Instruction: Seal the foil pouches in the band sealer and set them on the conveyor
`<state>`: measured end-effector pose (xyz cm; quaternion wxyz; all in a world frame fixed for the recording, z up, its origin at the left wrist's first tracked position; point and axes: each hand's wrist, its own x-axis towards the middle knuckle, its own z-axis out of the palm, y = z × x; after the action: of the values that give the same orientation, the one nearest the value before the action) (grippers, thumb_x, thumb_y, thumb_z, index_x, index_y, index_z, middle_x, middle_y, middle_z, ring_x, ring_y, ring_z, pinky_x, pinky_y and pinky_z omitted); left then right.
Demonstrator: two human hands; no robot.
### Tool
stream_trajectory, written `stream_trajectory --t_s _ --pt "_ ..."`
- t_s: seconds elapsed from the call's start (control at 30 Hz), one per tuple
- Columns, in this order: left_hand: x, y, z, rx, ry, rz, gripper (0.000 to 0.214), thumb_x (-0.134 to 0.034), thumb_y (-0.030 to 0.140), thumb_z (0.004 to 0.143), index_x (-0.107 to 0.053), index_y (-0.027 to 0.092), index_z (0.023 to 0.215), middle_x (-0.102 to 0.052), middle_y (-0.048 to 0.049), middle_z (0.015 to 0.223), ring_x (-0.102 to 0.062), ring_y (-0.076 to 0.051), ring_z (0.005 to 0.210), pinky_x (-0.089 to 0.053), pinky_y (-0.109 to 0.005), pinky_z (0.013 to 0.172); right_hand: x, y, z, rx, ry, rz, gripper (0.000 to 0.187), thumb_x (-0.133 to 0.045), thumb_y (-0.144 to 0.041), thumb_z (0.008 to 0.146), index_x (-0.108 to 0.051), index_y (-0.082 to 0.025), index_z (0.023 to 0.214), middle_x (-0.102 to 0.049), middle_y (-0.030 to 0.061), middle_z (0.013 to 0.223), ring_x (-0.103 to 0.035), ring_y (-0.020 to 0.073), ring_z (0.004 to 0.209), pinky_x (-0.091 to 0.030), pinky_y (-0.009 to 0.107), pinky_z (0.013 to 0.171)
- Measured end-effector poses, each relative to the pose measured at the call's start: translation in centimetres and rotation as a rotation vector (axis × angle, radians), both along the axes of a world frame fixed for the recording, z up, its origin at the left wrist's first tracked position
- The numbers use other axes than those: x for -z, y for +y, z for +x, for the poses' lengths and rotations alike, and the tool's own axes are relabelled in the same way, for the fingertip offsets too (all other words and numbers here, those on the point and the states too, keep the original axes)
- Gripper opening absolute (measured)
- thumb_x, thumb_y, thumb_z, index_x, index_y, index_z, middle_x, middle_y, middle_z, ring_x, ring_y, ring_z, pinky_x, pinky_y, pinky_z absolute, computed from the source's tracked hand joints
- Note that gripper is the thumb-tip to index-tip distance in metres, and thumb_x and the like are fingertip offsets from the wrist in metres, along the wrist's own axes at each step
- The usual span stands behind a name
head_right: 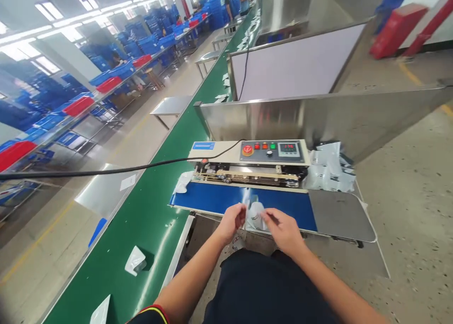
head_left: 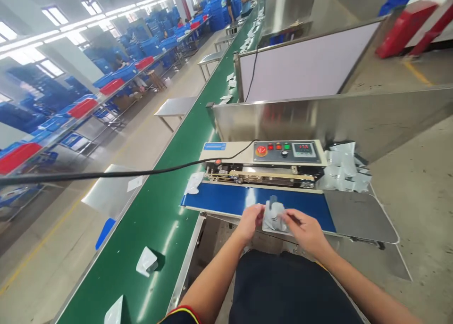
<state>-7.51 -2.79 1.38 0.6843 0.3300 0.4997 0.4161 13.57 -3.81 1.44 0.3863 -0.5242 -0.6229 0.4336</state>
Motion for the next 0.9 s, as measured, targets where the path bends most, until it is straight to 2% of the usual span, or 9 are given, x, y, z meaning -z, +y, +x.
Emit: stream_trajectory --t_s 0.07,0.13,0.23,0.33,0.43,0.5,0.6,0.73,0.9 --pt "0.9 0.6 3.9 0.074 0.055 0.054 0.069 -0.079 0.08 0.079 -0.082 0.014 0.094 -0.074 -0.0075 0.083 -0.06 -0.018 0.075 -0.051 -0.031 0.075 1.0 -0.1 3.3 0.17 0.072 -0.117 0.059 -0.071 -0.078 0.096 -0.085 -0.021 0.097 -0.081 0.0089 0.088 -0.074 0.0257 0.075 -0.062 0.031 0.068" --pt "2.0 1.3 7.6 0.138 0.19 0.127 0.064 -0.078 0.074 0.085 -0.085 0.012 0.097 -0.075 -0.0071 0.083 -0.057 -0.017 0.072 -0.046 -0.03 0.07 2.2 -0.2 6.5 0.282 0.121 -0.18 0.064 -0.076 -0.082 0.087 -0.085 -0.018 0.094 -0.081 0.0102 0.086 -0.074 0.0263 0.073 -0.061 0.031 0.065" --pt "3.8 3.1 12.5 0.192 0.376 0.19 0.051 -0.071 0.062 0.094 -0.087 0.014 0.089 -0.07 -0.0032 0.072 -0.054 -0.017 0.067 -0.042 -0.029 0.065 4.0 0.0 11.3 0.451 0.138 -0.252 0.062 -0.081 -0.077 0.08 -0.086 -0.017 0.091 -0.079 0.0095 0.079 -0.073 0.0264 0.071 -0.06 0.03 0.061" --pt "5.6 5.9 16.4 0.145 0.43 0.07 0.045 -0.074 0.055 0.09 -0.079 0.018 0.067 -0.062 -0.0013 0.06 -0.055 -0.018 0.065 -0.046 -0.03 0.066 4.9 1.5 15.1 0.639 0.207 -0.412 0.05 -0.086 -0.063 0.078 -0.085 -0.015 0.094 -0.075 0.0052 0.071 -0.072 0.0245 0.064 -0.06 0.029 0.055" --pt "7.1 8.8 19.0 0.06 0.312 -0.123 0.037 -0.086 0.052 0.08 -0.078 0.019 0.066 -0.064 -0.0025 0.06 -0.059 -0.019 0.063 -0.052 -0.032 0.068 5.0 4.0 16.8 0.728 0.353 -0.553 0.036 -0.088 -0.046 0.076 -0.083 -0.015 0.094 -0.075 0.0053 0.07 -0.075 0.0262 0.066 -0.065 0.031 0.058" --pt "7.8 9.9 19.7 0.022 0.262 -0.17 0.033 -0.092 0.05 0.075 -0.082 0.018 0.073 -0.07 -0.0051 0.065 -0.063 -0.02 0.066 -0.055 -0.033 0.069 4.9 5.5 16.9 0.719 0.391 -0.584 0.03 -0.089 -0.039 0.076 -0.08 -0.016 0.093 -0.076 0.0072 0.072 -0.078 0.0281 0.071 -0.069 0.033 0.062" --pt "8.4 10.4 19.4 -0.029 0.253 -0.177 0.034 -0.093 0.048 0.074 -0.085 0.016 0.079 -0.074 -0.0081 0.071 -0.067 -0.022 0.069 -0.059 -0.035 0.073 4.8 7.0 16.3 0.676 0.392 -0.62 0.025 -0.09 -0.032 0.077 -0.077 -0.016 0.09 -0.077 0.0099 0.075 -0.081 0.031 0.077 -0.072 0.037 0.068" --pt "8.6 9.6 17.0 -0.11 0.248 -0.168 0.034 -0.092 0.05 0.075 -0.086 0.017 0.082 -0.075 -0.0071 0.072 -0.068 -0.023 0.074 -0.061 -0.036 0.078 4.7 7.9 14.5 0.603 0.372 -0.673 0.023 -0.092 -0.029 0.08 -0.075 -0.017 0.091 -0.078 0.0112 0.077 -0.083 0.0336 0.085 -0.073 0.037 0.071" --pt "8.0 8.6 13.1 -0.183 0.253 -0.097 0.041 -0.087 0.059 0.08 -0.086 0.018 0.083 -0.073 -0.004 0.071 -0.066 -0.023 0.076 -0.058 -0.035 0.075 3.7 8.9 10.6 0.501 0.36 -0.721 0.017 -0.088 -0.021 0.084 -0.076 -0.014 0.094 -0.08 0.0135 0.083 -0.084 0.0324 0.088 -0.074 0.038 0.077"
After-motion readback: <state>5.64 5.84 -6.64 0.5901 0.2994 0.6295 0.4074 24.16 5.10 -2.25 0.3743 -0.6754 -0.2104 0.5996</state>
